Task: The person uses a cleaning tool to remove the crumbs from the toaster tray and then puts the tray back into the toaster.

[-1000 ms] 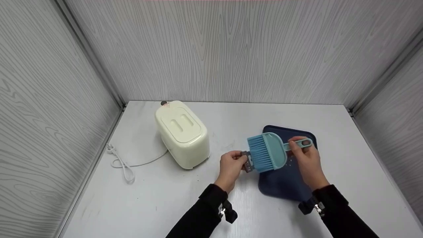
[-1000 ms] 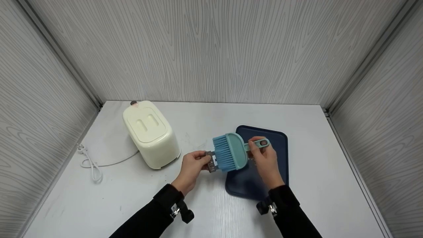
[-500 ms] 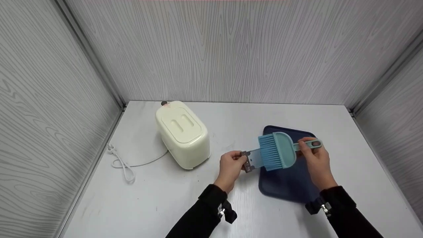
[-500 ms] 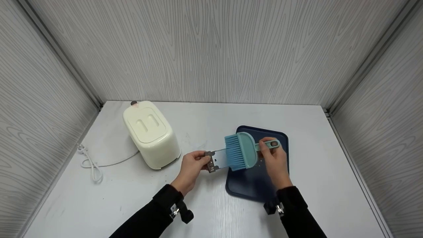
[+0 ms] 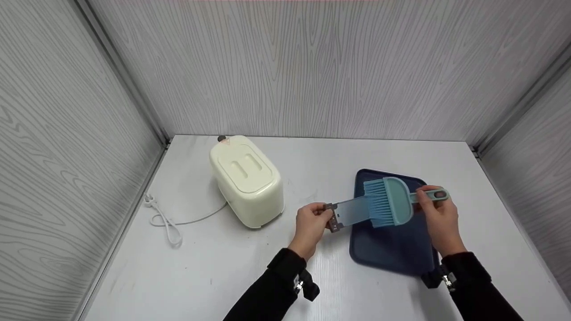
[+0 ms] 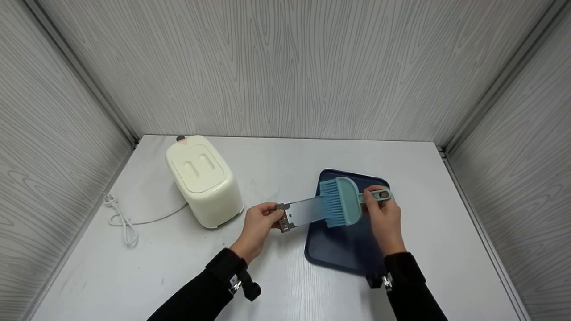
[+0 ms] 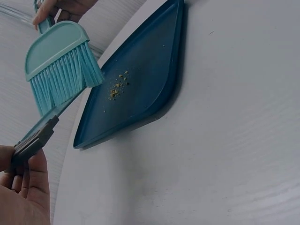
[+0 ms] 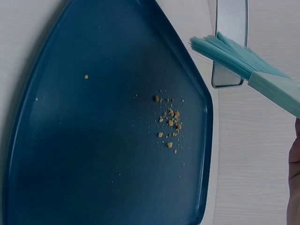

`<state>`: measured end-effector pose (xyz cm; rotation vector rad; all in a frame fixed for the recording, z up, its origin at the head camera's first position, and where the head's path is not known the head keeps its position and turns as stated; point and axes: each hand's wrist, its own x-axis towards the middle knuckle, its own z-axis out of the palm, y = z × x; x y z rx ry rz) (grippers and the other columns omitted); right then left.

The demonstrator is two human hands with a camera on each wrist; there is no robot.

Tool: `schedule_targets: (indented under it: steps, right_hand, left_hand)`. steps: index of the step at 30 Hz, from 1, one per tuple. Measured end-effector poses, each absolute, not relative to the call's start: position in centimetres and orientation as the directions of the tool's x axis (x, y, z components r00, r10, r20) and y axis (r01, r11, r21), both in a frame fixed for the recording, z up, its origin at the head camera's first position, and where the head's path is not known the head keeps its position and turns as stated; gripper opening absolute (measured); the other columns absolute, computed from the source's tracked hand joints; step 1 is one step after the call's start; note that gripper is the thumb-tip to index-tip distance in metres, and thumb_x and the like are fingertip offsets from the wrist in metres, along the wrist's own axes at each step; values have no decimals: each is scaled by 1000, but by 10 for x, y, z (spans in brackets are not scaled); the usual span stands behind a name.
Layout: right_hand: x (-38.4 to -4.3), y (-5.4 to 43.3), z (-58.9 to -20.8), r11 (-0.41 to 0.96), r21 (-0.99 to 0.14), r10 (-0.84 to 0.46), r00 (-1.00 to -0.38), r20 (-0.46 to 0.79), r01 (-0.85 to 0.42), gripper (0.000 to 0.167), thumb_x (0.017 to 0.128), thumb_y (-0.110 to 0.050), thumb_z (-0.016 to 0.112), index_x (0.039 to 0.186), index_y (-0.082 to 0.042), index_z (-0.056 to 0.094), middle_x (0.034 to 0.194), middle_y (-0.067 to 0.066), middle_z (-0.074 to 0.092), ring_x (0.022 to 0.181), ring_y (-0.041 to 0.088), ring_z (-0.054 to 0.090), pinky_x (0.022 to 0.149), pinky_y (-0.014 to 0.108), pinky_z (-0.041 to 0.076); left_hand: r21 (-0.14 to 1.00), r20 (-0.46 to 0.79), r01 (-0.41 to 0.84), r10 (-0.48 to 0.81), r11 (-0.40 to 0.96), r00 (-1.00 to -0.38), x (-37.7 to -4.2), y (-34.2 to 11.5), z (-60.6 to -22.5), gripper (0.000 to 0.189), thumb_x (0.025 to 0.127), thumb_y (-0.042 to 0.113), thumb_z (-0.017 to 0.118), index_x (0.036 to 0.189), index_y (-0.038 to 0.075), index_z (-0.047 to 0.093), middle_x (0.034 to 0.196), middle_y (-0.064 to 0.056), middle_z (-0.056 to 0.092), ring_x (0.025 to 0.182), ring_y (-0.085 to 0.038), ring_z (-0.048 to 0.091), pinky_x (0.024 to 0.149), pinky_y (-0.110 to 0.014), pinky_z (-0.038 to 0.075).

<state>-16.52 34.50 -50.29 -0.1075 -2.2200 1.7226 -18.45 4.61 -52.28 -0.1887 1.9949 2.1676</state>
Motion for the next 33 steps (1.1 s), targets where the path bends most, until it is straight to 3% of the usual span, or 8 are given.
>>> schedule_targets:
  steps: [15, 33]
  right_hand:
    - [-162, 354, -506, 437, -896, 270, -938, 218, -82, 41, 109, -34, 52, 134, -2, 52, 110, -5, 63, 95, 6, 63, 78, 14, 51]
    - [-160, 352, -506, 462, -884, 327, -912, 247, -74, 38, 109, -32, 53, 132, -3, 55, 110, -8, 64, 96, 1, 66, 79, 13, 53]
  left_hand:
    - [969, -225, -229, 49, -90, -973, -185, 44, -524, 14, 97, 1, 66, 108, -3, 73, 90, -8, 68, 74, -13, 65, 68, -26, 58]
    - [977, -206, -206, 8, -64, -979, -184, 46, -522, 15, 94, 3, 68, 107, -2, 74, 89, -8, 69, 74, -13, 66, 66, -25, 59]
